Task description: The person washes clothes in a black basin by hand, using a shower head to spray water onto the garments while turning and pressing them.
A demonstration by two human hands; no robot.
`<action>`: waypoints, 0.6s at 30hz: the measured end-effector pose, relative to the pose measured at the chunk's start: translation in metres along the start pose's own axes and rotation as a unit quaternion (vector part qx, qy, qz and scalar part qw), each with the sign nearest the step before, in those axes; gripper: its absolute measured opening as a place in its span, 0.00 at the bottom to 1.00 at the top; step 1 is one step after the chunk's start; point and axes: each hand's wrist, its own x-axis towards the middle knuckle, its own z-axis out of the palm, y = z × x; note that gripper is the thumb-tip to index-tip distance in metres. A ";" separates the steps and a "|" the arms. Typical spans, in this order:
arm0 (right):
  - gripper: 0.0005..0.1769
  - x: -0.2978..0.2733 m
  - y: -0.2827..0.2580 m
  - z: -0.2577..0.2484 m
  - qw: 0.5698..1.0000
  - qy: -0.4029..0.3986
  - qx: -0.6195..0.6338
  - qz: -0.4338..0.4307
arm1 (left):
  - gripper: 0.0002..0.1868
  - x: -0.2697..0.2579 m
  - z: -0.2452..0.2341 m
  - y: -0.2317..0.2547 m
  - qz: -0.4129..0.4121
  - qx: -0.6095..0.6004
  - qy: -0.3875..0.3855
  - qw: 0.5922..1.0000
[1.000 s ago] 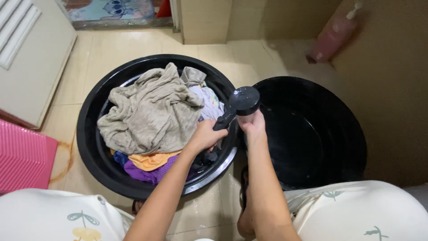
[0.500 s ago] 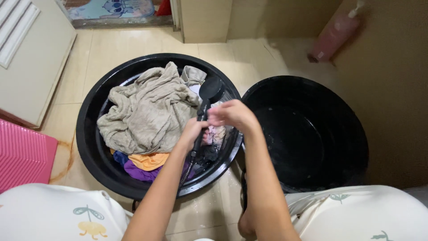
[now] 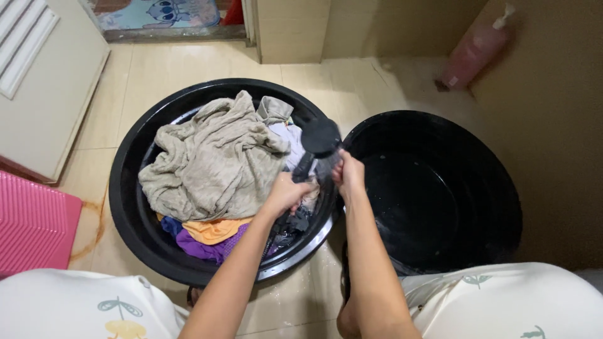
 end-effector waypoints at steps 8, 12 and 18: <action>0.18 -0.003 -0.025 -0.003 0.939 -0.033 0.322 0.114 | 0.05 -0.023 0.030 0.006 0.041 0.045 -0.109 0.992; 0.18 -0.001 -0.039 -0.018 0.937 -0.032 0.332 0.101 | 0.05 -0.027 0.035 0.007 0.055 0.035 -0.148 0.987; 0.17 -0.009 -0.047 -0.021 0.940 -0.044 0.324 0.096 | 0.07 -0.020 0.035 0.006 0.006 0.013 -0.119 0.993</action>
